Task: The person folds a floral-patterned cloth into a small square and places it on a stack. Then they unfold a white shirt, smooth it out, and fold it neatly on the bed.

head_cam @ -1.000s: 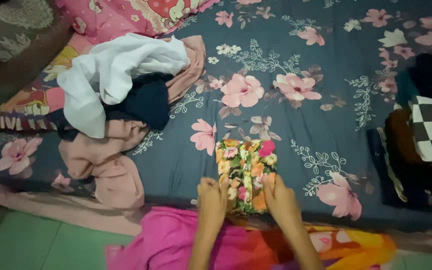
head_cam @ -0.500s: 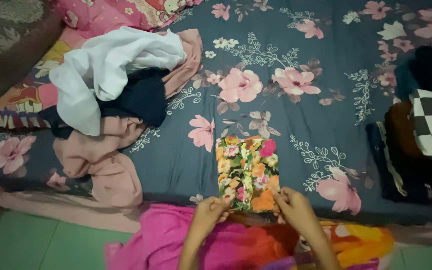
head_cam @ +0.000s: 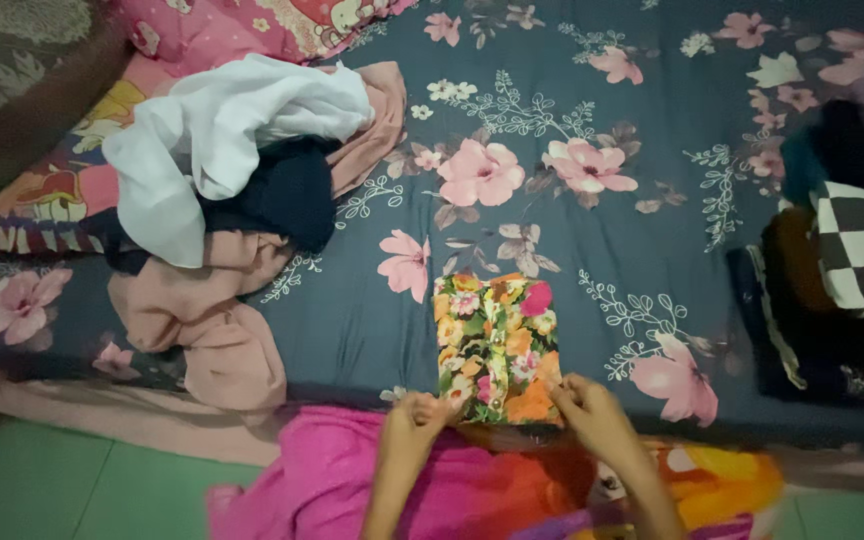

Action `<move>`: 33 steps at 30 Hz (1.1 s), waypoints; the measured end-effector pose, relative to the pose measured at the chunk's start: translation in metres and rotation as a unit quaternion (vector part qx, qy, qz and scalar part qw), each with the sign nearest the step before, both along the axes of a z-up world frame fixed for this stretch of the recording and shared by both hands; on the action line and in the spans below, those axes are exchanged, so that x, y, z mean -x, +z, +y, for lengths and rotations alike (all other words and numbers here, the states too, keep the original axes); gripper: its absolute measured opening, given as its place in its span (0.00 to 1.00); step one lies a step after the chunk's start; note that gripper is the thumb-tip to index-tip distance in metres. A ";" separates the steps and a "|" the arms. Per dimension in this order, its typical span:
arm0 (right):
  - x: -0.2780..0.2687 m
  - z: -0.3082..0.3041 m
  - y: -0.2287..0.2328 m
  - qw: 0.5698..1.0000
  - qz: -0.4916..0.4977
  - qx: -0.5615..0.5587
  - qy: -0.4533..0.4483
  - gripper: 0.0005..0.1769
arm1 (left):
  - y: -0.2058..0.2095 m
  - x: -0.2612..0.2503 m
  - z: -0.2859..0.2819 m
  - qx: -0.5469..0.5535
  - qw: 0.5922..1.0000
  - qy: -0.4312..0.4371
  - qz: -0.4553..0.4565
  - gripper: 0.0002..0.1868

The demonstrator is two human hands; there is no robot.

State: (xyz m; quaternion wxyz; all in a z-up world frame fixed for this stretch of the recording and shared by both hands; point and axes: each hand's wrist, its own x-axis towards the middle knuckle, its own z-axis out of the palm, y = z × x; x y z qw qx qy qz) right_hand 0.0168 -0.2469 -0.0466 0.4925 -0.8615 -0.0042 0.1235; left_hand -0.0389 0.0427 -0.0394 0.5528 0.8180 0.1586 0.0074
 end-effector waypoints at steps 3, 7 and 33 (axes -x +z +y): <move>-0.007 -0.002 0.016 0.998 -0.007 0.043 -0.036 0.26 | 0.038 -0.001 -0.006 -0.141 0.979 0.046 -0.138 0.21; -0.030 0.021 0.043 0.988 -0.062 0.129 -0.049 0.35 | 0.059 -0.026 -0.024 -0.189 0.968 0.052 -0.154 0.27; -0.052 -0.078 0.133 0.787 0.191 -0.571 -0.134 0.25 | 0.108 -0.093 -0.125 0.296 0.908 -0.268 -0.131 0.19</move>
